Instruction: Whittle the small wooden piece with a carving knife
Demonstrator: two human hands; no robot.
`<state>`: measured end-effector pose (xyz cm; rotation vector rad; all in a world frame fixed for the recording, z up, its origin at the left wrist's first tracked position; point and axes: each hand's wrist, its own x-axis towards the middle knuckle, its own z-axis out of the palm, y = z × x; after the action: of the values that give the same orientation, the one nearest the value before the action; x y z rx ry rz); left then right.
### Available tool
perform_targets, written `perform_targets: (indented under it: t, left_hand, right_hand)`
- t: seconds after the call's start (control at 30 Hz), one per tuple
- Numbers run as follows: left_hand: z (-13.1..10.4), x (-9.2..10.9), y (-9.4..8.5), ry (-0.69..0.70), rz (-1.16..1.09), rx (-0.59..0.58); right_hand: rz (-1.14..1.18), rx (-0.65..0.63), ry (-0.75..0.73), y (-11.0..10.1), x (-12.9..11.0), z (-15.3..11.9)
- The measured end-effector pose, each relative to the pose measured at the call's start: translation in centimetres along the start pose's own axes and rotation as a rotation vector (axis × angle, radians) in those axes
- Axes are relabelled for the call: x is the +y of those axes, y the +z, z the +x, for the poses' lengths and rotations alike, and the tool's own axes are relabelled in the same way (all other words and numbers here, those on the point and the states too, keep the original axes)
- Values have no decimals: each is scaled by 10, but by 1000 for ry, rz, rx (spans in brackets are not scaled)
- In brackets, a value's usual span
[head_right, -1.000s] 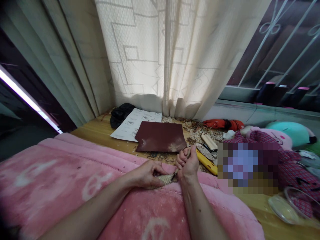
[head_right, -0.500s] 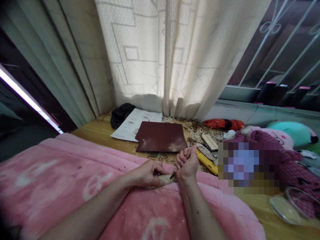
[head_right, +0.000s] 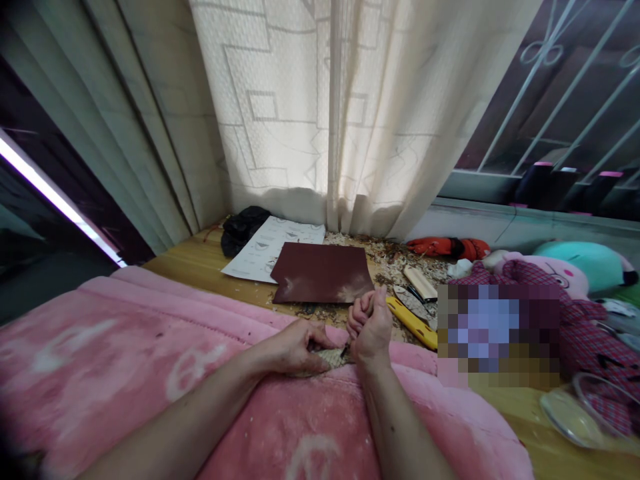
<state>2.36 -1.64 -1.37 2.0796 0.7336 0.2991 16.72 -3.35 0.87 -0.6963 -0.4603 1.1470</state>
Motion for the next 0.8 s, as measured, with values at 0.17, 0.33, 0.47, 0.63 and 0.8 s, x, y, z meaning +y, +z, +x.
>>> perform_targets:
  t: [0.17, 0.33, 0.47, 0.63, 0.8]
  left_hand:
    - [0, 0, 0, 8, -6, 2]
    - [1, 1, 1, 15, -20, -2]
    - [1, 2, 0, 29, -24, -8]
    - [1, 3, -1, 25, -21, -19]
    - [2, 2, 1, -20, -4, -21]
  right_hand:
    - [46, -124, 47, 0, -3, -2]
    - [83, -222, 102, -4, -5, -1]
    - [82, -244, 113, -3, -5, -1]
    - [34, -194, 97, 1, -2, -3]
    - [-33, -181, 84, 3, 3, -4]
